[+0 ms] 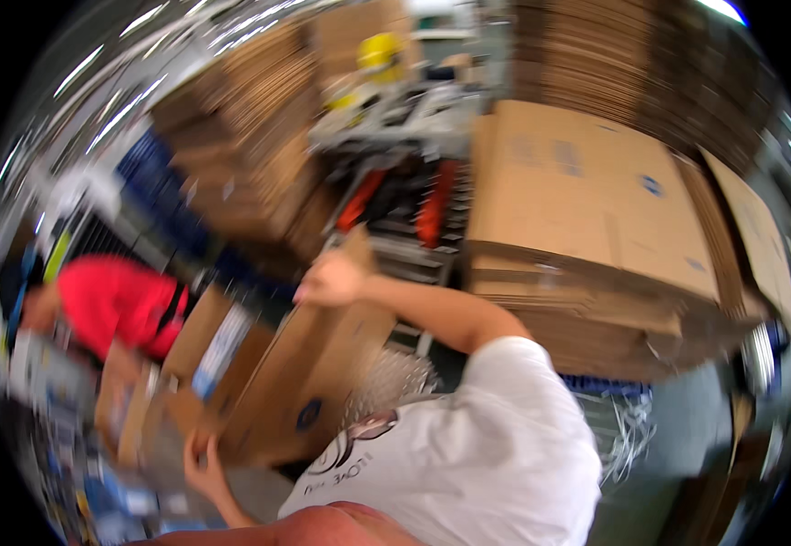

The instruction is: The person packs small blue and white patterned packages into a cardboard box. They place bubble wrap inside, arrange the packages, and close the box flaps. A coworker assists by handing over packages and handling other boxes nearby.

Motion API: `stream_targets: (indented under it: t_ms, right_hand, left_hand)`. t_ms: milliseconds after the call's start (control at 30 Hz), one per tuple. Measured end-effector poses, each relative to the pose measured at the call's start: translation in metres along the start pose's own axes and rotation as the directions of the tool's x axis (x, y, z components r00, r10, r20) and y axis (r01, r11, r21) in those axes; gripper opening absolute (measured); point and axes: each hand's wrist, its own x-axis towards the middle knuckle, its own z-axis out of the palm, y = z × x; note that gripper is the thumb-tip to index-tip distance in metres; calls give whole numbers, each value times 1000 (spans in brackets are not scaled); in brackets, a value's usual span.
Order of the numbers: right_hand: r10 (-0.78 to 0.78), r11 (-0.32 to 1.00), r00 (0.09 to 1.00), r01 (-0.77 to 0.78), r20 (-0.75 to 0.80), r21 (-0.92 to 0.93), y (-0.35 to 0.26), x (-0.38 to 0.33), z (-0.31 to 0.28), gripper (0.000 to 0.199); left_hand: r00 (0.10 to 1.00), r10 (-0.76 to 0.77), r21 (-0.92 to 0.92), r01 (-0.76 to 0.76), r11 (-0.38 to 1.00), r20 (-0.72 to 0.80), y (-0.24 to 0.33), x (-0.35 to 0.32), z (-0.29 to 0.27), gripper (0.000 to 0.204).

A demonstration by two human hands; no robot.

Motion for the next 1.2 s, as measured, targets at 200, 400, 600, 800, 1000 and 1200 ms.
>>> stream_targets:
  t_ms: [200,400,600,800,1000,1200]
  right_hand:
    - [436,883,635,-438,-637,168,11,11,58,78]
    - [746,488,633,-306,-208,818,32,0,59,83]
    - [94,767,964,-230,250,599,-12,44,-4,70]
    - [-46,969,13,242,999,42,-54,19,117,96]
    - [-495,867,-186,-39,849,497,-90,44,52,106]
    - [-387,839,444,534,808,108,-67,41,73,107]
  left_hand:
    - [802,41,421,-355,835,595,42,32,49,45]
    - [706,-155,469,-273,840,691,4,85,51,36]
    - [847,-314,518,54,854,429,24,85,35,29]
    - [373,-462,325,375,868,805,-28,-17,129,61]
    - [808,-535,-383,589,712,246,-111,-14,53,53]
    - [891,-334,-102,380,919,306,-97,-44,113,79]
